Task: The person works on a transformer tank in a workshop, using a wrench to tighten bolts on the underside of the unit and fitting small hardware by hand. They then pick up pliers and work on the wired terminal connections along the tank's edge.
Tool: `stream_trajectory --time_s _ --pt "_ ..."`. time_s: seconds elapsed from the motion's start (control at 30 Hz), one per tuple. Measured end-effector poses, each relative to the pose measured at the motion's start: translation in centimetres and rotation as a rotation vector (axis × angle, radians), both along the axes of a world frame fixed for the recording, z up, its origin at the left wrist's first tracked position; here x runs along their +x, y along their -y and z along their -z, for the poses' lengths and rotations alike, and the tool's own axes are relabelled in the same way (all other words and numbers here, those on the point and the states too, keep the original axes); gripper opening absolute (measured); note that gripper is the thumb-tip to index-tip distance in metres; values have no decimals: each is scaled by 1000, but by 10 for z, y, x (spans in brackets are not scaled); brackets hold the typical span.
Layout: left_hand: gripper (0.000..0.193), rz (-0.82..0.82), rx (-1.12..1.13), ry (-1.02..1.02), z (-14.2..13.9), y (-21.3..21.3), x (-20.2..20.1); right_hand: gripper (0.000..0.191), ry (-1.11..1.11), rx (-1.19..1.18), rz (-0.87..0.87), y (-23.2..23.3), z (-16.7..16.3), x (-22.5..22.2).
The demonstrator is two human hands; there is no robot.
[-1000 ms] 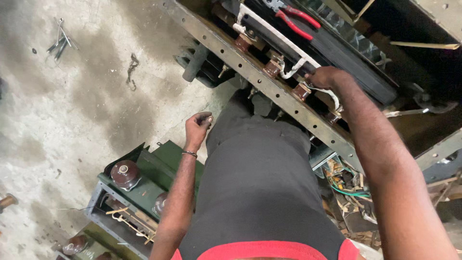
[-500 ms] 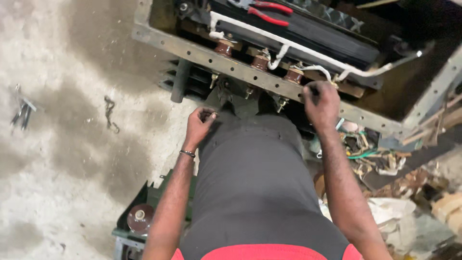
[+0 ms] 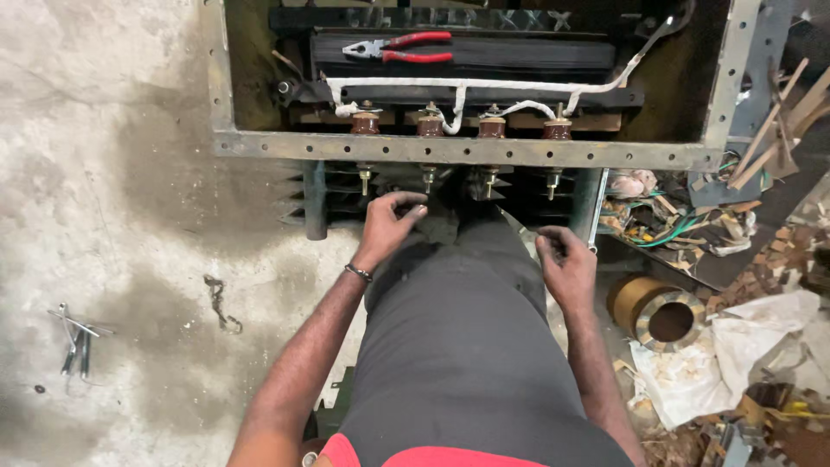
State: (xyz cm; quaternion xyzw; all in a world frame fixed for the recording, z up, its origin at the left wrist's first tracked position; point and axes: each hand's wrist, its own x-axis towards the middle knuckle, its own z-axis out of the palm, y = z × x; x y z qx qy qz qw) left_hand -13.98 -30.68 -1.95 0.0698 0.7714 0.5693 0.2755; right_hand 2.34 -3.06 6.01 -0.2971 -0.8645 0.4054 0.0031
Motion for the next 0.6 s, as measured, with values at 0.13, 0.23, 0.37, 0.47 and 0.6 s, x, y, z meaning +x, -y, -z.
stream_trajectory --time_s 0.13,0.23,0.37,0.47,0.6 --pt "19 -23 -54 50 -21 -29 -8 20 83 -130 77 -15 15 4" --pt "19 18 -59 155 -34 -66 3 22 -21 -192 -117 -33 21 -4" --pt "17 275 -44 -64 -47 -131 19 27 -103 -492 -143 -57 32 -16" --pt "18 297 -48 222 -44 -176 16 21 -92 -588 -88 -73 48 -13" --pt "20 357 -6 335 -31 -209 22 15 -211 -988 91 -92 79 8"
